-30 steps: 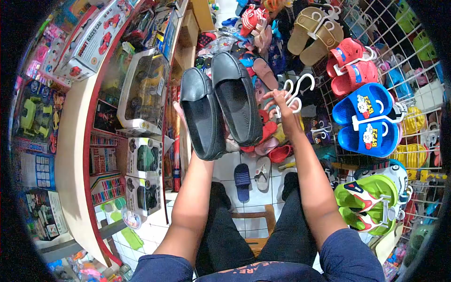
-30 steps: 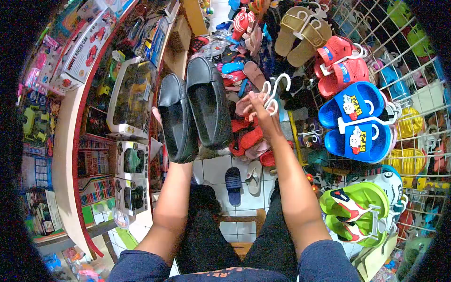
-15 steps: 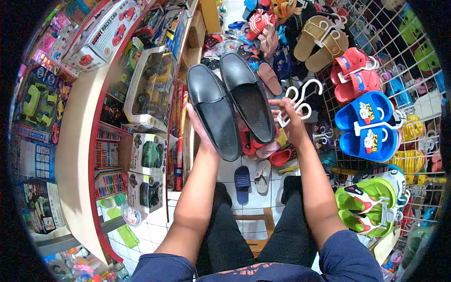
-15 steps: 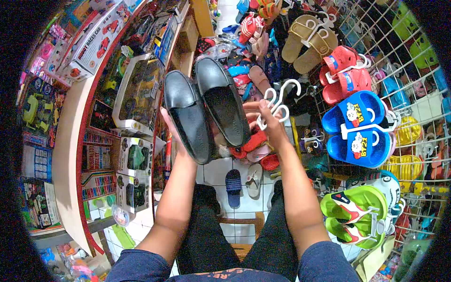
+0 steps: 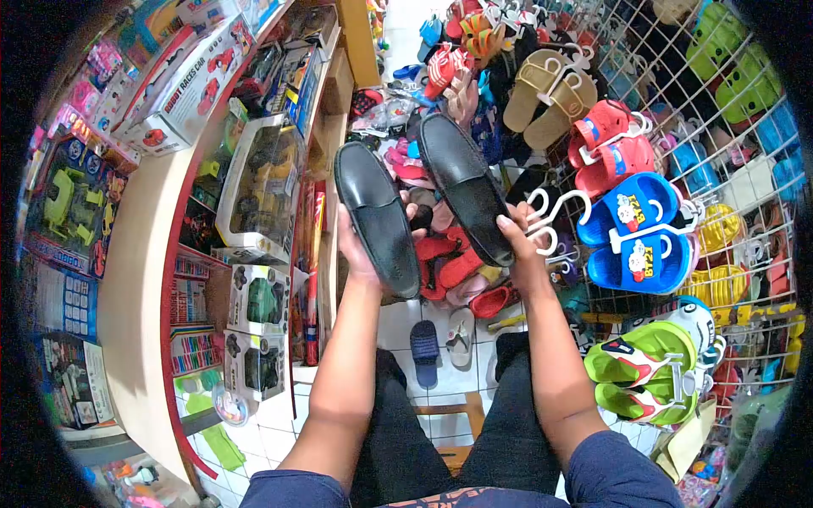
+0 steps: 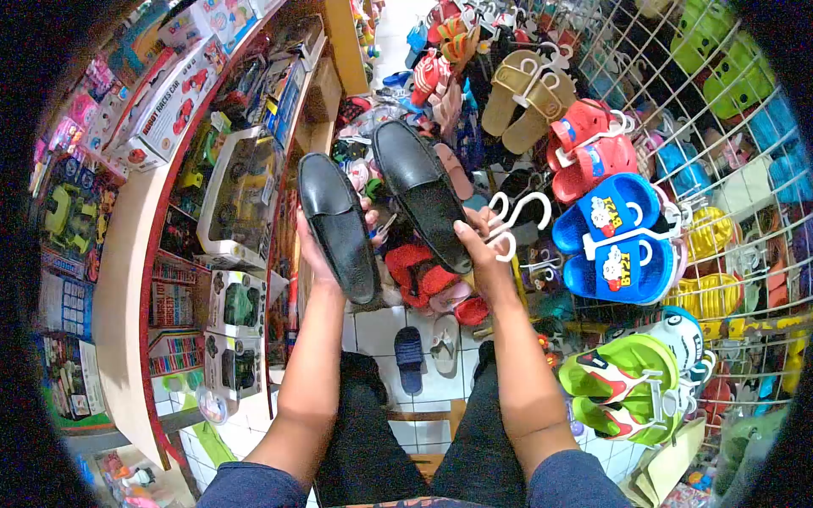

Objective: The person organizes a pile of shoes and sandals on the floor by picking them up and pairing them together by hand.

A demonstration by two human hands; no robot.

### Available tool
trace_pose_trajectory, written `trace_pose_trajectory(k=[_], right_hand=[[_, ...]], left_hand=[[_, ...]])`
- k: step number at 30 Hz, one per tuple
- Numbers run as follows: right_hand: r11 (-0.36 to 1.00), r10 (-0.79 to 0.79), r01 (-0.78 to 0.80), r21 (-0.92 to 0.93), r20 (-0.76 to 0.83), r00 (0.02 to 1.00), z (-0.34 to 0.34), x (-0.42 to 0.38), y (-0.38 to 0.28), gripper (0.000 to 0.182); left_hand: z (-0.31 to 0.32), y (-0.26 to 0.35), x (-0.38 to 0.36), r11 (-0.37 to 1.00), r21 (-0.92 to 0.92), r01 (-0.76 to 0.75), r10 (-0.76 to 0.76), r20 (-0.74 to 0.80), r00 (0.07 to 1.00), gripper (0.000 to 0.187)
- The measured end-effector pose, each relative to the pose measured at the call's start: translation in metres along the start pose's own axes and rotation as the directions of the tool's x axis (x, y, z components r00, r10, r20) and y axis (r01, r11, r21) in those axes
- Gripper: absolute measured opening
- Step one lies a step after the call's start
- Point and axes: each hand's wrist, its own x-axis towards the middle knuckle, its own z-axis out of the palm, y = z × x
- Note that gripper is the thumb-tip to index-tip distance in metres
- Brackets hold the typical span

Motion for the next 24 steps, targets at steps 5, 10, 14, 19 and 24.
trace_pose_trajectory(k=[5, 10, 14, 19, 24], right_hand=[[0.889, 0.240, -0.260, 0.377, 0.101, 0.966, -0.011, -0.005, 0.004, 0.020], [0.891, 0.244, -0.254, 0.378, 0.074, 0.967, -0.009, -0.006, 0.000, 0.016], [0.875, 0.241, -0.234, 0.424, 0.039, 0.970, -0.012, -0.001, 0.022, 0.015], [0.823, 0.326, -0.305, 0.480, 0.042, 0.945, 0.001, -0.004, -0.005, 0.016], [0.854, 0.194, -0.234, 0.465, 0.132, 0.972, 0.003, -0.007, -0.005, 0.020]], left_hand=[[0.015, -0.008, -0.004, 0.970, -0.235, 0.056, -0.074, -0.067, 0.995, 0.091], [0.020, -0.021, -0.012, 0.977, -0.199, 0.077, -0.093, -0.073, 0.993, 0.091], [0.021, -0.021, -0.010, 0.986, -0.153, 0.060, -0.078, -0.115, 0.990, 0.090], [0.024, -0.022, -0.011, 0.992, -0.115, 0.052, -0.070, -0.159, 0.985, 0.088], [0.024, -0.022, -0.011, 0.997, -0.057, 0.059, -0.067, -0.160, 0.985, 0.084]])
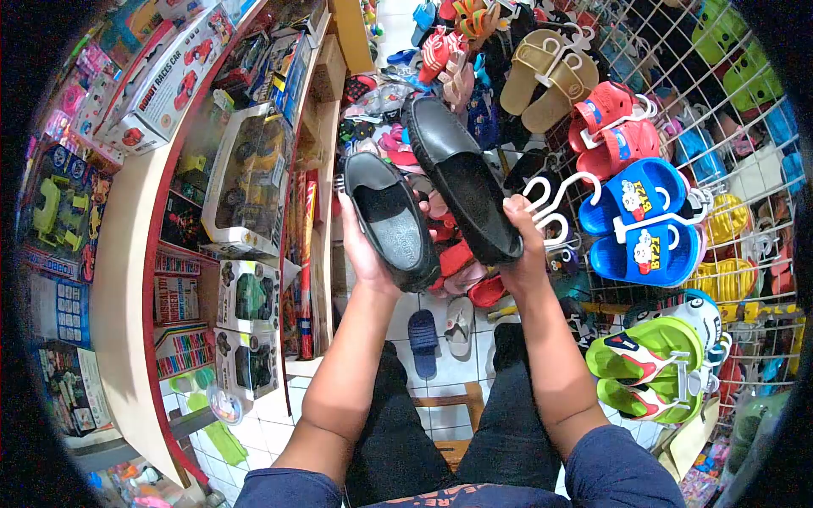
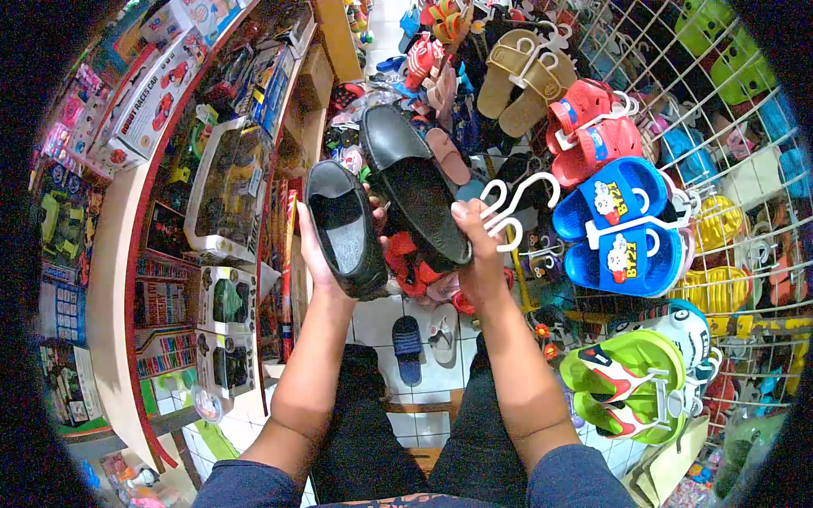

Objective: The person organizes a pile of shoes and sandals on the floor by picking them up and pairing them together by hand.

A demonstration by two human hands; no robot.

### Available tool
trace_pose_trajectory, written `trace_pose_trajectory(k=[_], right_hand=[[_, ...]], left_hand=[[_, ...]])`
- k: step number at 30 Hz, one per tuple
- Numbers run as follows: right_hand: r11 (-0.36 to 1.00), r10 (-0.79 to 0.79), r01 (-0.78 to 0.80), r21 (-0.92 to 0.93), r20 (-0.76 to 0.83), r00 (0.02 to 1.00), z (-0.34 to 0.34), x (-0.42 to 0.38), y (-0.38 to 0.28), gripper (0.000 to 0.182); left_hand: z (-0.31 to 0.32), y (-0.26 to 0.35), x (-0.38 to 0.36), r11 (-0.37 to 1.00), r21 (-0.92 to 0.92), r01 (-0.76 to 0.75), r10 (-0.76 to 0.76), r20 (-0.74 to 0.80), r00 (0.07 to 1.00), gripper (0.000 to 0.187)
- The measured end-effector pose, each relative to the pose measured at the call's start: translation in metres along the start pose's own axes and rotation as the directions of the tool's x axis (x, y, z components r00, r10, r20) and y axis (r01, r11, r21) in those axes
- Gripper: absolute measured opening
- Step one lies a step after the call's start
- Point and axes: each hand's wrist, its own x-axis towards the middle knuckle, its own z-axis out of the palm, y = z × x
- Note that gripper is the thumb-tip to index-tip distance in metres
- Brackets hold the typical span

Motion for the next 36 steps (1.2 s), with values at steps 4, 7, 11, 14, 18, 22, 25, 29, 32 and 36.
trace_pose_trajectory(k=[4, 7, 11, 14, 18, 22, 25, 29, 32, 36], right_hand=[[0.960, -0.195, 0.202, -0.194, 0.056, 0.979, 0.012, -0.006, 0.000, 0.020], [0.946, -0.280, 0.277, -0.170, 0.008, 0.960, 0.031, -0.012, -0.004, 0.021], [0.924, -0.281, 0.287, -0.253, 0.057, 0.958, 0.021, -0.014, -0.012, 0.021], [0.868, -0.326, 0.339, -0.363, 0.097, 0.940, 0.018, -0.012, 0.002, 0.032], [0.636, -0.327, 0.362, -0.682, 0.187, 0.926, 0.014, -0.011, 0.035, 0.037], [0.664, -0.335, 0.381, -0.644, 0.199, 0.921, 0.018, 0.003, 0.041, 0.034], [0.743, -0.260, 0.275, -0.610, 0.115, 0.959, 0.007, 0.019, 0.071, 0.033], [0.854, 0.062, -0.064, -0.516, -0.022, 0.998, 0.001, 0.025, 0.087, 0.036], [0.829, -0.012, -0.001, -0.559, -0.019, 1.000, -0.009, 0.036, 0.094, 0.037], [0.492, -0.378, 0.316, -0.811, 0.128, 0.917, -0.027, 0.046, 0.101, 0.032]], left_hand=[[0.017, -0.006, -0.001, 0.986, 0.162, -0.050, 0.076, -0.156, 0.985, 0.071], [0.014, -0.008, -0.001, 0.979, 0.201, -0.038, 0.084, -0.228, 0.970, 0.060], [0.005, -0.012, 0.003, 0.859, 0.489, -0.150, 0.225, -0.097, 0.970, 0.058], [0.010, -0.019, 0.003, 0.901, 0.342, -0.268, 0.235, 0.136, 0.962, 0.067], [0.001, -0.020, 0.000, 0.772, 0.611, -0.176, 0.207, 0.020, 0.978, 0.063], [-0.001, -0.002, 0.003, 0.908, 0.417, -0.027, 0.081, -0.111, 0.990, 0.062], [-0.011, 0.000, 0.007, 0.935, 0.353, -0.028, 0.098, -0.183, 0.978, 0.056], [-0.023, 0.009, 0.006, 0.898, 0.372, 0.235, -0.069, -0.409, 0.910, 0.042], [-0.042, 0.010, 0.014, 0.870, 0.380, 0.314, -0.152, -0.399, 0.904, 0.039], [-0.076, -0.003, 0.025, 0.845, 0.509, 0.162, 0.110, -0.463, 0.880, 0.063]])
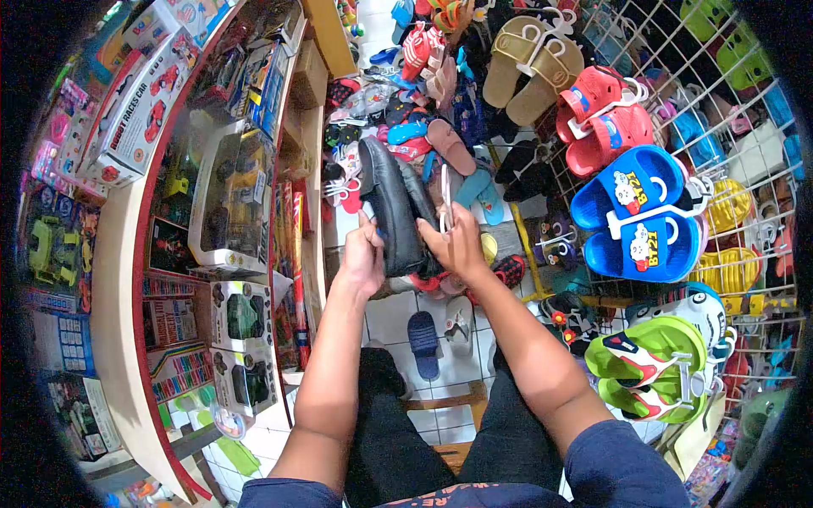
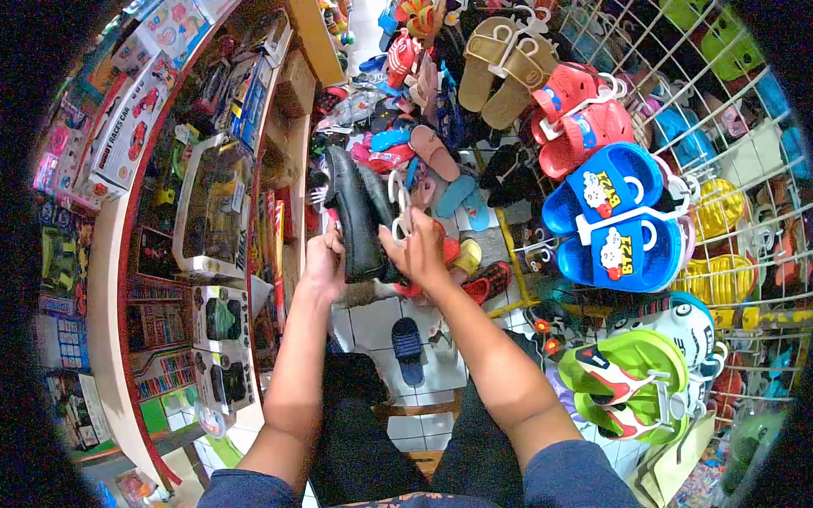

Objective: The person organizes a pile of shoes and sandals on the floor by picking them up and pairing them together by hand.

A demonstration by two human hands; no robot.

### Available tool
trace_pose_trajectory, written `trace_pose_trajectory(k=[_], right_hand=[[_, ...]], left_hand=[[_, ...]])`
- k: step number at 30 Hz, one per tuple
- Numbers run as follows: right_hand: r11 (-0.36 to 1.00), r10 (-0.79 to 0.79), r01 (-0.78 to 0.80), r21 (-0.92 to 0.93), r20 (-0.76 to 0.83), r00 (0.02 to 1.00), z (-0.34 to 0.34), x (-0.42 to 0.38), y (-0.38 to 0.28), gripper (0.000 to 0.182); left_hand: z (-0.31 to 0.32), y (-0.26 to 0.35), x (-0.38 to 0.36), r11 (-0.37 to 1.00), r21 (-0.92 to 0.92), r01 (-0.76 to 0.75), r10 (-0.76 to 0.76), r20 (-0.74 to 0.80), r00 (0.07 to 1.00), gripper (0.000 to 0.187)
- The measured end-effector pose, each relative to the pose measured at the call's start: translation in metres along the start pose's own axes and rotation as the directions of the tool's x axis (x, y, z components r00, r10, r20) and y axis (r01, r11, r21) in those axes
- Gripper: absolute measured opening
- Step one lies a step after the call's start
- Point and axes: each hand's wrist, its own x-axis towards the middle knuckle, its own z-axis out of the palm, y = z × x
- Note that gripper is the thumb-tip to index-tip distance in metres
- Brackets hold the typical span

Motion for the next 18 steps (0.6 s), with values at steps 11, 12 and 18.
trace_pose_trajectory(k=[11, 12, 18], right_hand=[[0.956, -0.135, 0.133, -0.263, 0.010, 0.991, -0.016, 0.015, -0.005, 0.030], [0.938, -0.171, 0.185, -0.293, 0.075, 0.982, -0.014, 0.014, -0.007, 0.030], [0.936, -0.158, 0.213, -0.280, 0.206, 0.966, -0.002, 0.007, -0.011, 0.028]], left_hand=[[0.023, 0.026, -0.020, 0.989, 0.089, 0.118, -0.142, 0.361, 0.922, 0.069], [0.018, 0.024, -0.015, 0.984, 0.131, 0.124, -0.159, 0.305, 0.939, 0.079], [-0.001, 0.009, 0.013, 0.945, 0.238, 0.226, -0.201, -0.122, 0.972, 0.056]])
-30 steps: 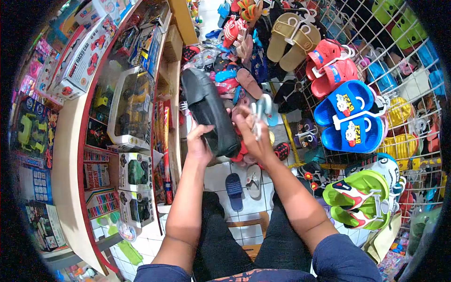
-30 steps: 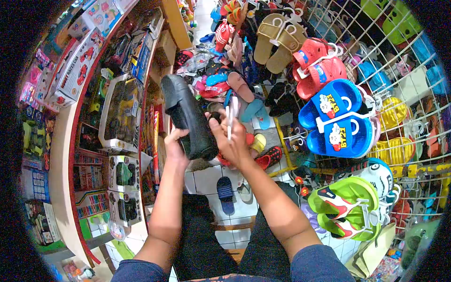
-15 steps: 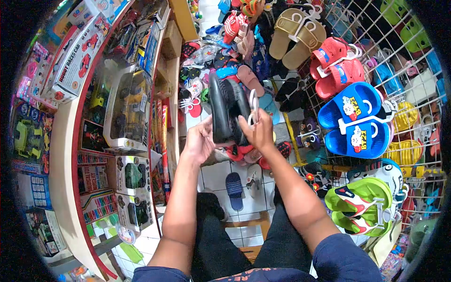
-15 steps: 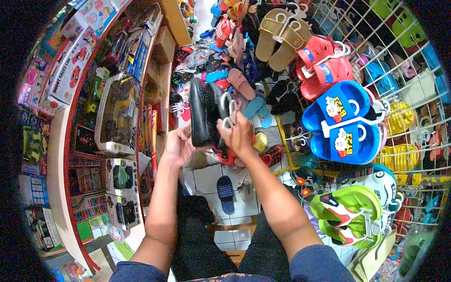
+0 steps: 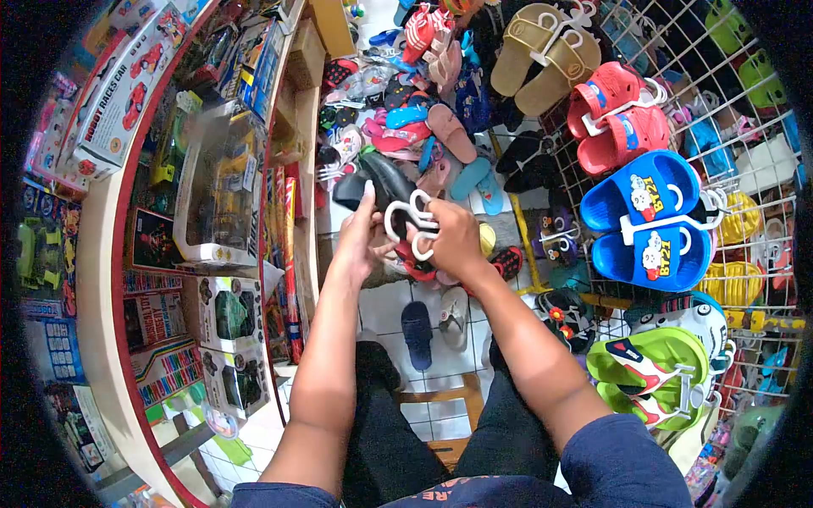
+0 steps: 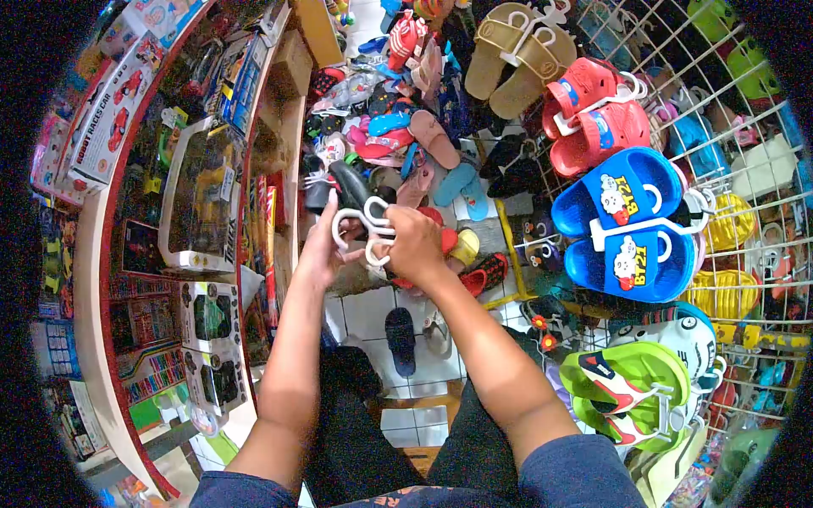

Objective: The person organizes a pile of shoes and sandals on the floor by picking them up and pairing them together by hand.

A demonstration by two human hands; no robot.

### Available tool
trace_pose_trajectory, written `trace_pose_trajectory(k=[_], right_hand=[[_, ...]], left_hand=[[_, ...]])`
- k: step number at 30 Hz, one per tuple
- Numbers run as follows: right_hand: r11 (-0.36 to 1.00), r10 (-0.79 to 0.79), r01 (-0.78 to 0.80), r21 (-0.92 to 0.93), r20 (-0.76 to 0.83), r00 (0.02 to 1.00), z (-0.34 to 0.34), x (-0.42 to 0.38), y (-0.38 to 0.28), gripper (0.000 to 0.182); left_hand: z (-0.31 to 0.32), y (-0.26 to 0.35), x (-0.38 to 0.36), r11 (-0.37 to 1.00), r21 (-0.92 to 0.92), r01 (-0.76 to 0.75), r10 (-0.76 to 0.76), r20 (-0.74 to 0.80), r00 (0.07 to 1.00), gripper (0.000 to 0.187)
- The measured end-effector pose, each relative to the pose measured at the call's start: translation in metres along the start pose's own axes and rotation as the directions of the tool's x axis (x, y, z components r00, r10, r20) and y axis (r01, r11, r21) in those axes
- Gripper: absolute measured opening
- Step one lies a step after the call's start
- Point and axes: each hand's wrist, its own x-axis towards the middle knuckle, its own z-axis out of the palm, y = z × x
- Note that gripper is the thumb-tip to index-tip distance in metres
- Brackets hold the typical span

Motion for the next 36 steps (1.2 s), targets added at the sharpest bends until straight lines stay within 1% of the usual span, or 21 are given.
trace_pose_trajectory(k=[2, 3, 5, 6, 8, 11, 12, 13, 15, 16, 18, 19, 20, 21, 22, 23, 25, 27, 29, 33, 36], right_hand=[[0.984, 0.096, -0.086, 0.155, -0.060, 0.994, 0.006, 0.001, 0.005, 0.028], [0.945, 0.252, -0.239, 0.224, -0.031, 0.967, -0.003, 0.005, -0.009, 0.029], [0.955, 0.223, -0.189, 0.229, -0.136, 0.965, -0.001, 0.010, 0.004, 0.031], [0.911, 0.325, -0.297, 0.285, -0.056, 0.944, 0.001, 0.013, 0.010, 0.035], [0.795, 0.429, -0.352, 0.494, -0.050, 0.902, 0.003, 0.013, 0.020, 0.044], [0.727, 0.493, -0.387, 0.567, -0.039, 0.869, -0.007, 0.017, 0.025, 0.047], [0.717, 0.503, -0.382, 0.582, -0.053, 0.863, -0.010, 0.018, 0.025, 0.047], [0.718, 0.504, -0.382, 0.582, -0.055, 0.862, -0.013, 0.019, 0.024, 0.047], [0.579, 0.606, -0.415, 0.702, -0.030, 0.795, -0.016, 0.020, 0.024, 0.045], [0.554, 0.622, -0.414, 0.722, -0.029, 0.782, -0.014, 0.020, 0.030, 0.041], [0.499, 0.656, -0.404, 0.766, -0.029, 0.754, -0.014, 0.021, 0.037, 0.039], [0.444, 0.688, -0.391, 0.806, -0.027, 0.725, -0.014, 0.022, 0.041, 0.037], [0.371, 0.699, -0.402, 0.837, 0.032, 0.714, -0.018, 0.022, 0.047, 0.032], [0.366, 0.727, -0.411, 0.835, 0.019, 0.686, -0.022, 0.024, 0.045, 0.028], [0.278, 0.723, -0.435, 0.856, 0.111, 0.682, -0.029, 0.025, 0.044, 0.025], [0.189, 0.710, -0.458, 0.868, 0.202, 0.675, -0.035, 0.025, 0.044, 0.022], [0.171, 0.712, -0.500, 0.849, 0.245, 0.658, -0.037, 0.025, 0.042, 0.020], [0.152, 0.714, -0.543, 0.826, 0.289, 0.638, -0.036, 0.024, 0.046, 0.018], [0.298, 0.664, -0.534, 0.791, 0.229, 0.711, -0.029, 0.020, 0.053, 0.027], [0.237, 0.686, -0.501, 0.833, 0.222, 0.693, -0.028, 0.025, 0.037, 0.035], [0.321, 0.681, -0.495, 0.807, 0.166, 0.713, -0.020, 0.022, 0.042, 0.035]], left_hand=[[0.003, -0.001, -0.001, 0.995, 0.094, -0.045, 0.055, -0.110, 0.992, 0.050], [0.004, -0.001, -0.001, 0.994, 0.096, -0.045, 0.058, -0.128, 0.990, 0.047], [0.009, -0.007, -0.003, 0.991, 0.107, -0.087, 0.102, -0.143, 0.985, 0.042], [0.012, -0.009, -0.004, 0.991, 0.106, -0.086, 0.101, -0.144, 0.984, 0.042], [0.017, -0.012, -0.004, 0.973, -0.124, -0.194, 0.173, -0.160, 0.972, 0.035], [0.022, 0.003, -0.013, 0.964, -0.125, -0.233, 0.195, -0.259, 0.946, 0.029], [0.010, -0.007, 0.003, 0.928, -0.092, -0.362, 0.339, -0.202, 0.919, 0.026], [0.001, -0.002, 0.005, 0.912, 0.150, -0.383, 0.408, -0.222, 0.886, 0.026], [0.000, 0.001, 0.000, 0.694, 0.476, -0.541, 0.678, -0.178, 0.713, 0.026], [0.001, 0.003, -0.002, 0.693, 0.477, -0.540, 0.678, -0.178, 0.713, 0.026], [0.001, 0.006, -0.004, 0.550, 0.418, -0.723, 0.813, -0.070, 0.578, 0.009], [0.000, 0.006, -0.006, 0.551, 0.419, -0.722, 0.812, -0.071, 0.579, 0.009], [-0.002, 0.007, -0.009, 0.278, 0.559, -0.781, 0.903, 0.124, 0.411, 0.010], [-0.004, 0.009, -0.013, -0.026, 0.627, -0.778, 0.909, 0.339, 0.243, 0.021], [-0.007, 0.012, -0.019, -0.128, 0.599, -0.791, 0.827, 0.505, 0.248, 0.039], [-0.006, 0.014, -0.023, -0.128, 0.598, -0.791, 0.826, 0.506, 0.249, 0.039], [-0.001, 0.019, -0.032, -0.350, 0.558, -0.753, 0.634, 0.732, 0.248, 0.041], [0.003, 0.018, -0.035, -0.370, 0.552, -0.747, 0.625, 0.743, 0.239, 0.037], [0.001, 0.013, -0.030, -0.334, 0.520, -0.786, 0.673, 0.716, 0.187, 0.028], [-0.002, 0.010, -0.024, -0.351, 0.522, -0.777, 0.781, 0.621, 0.064, 0.021], [0.002, 0.006, -0.022, -0.356, 0.500, -0.789, 0.775, 0.630, 0.049, 0.017]])
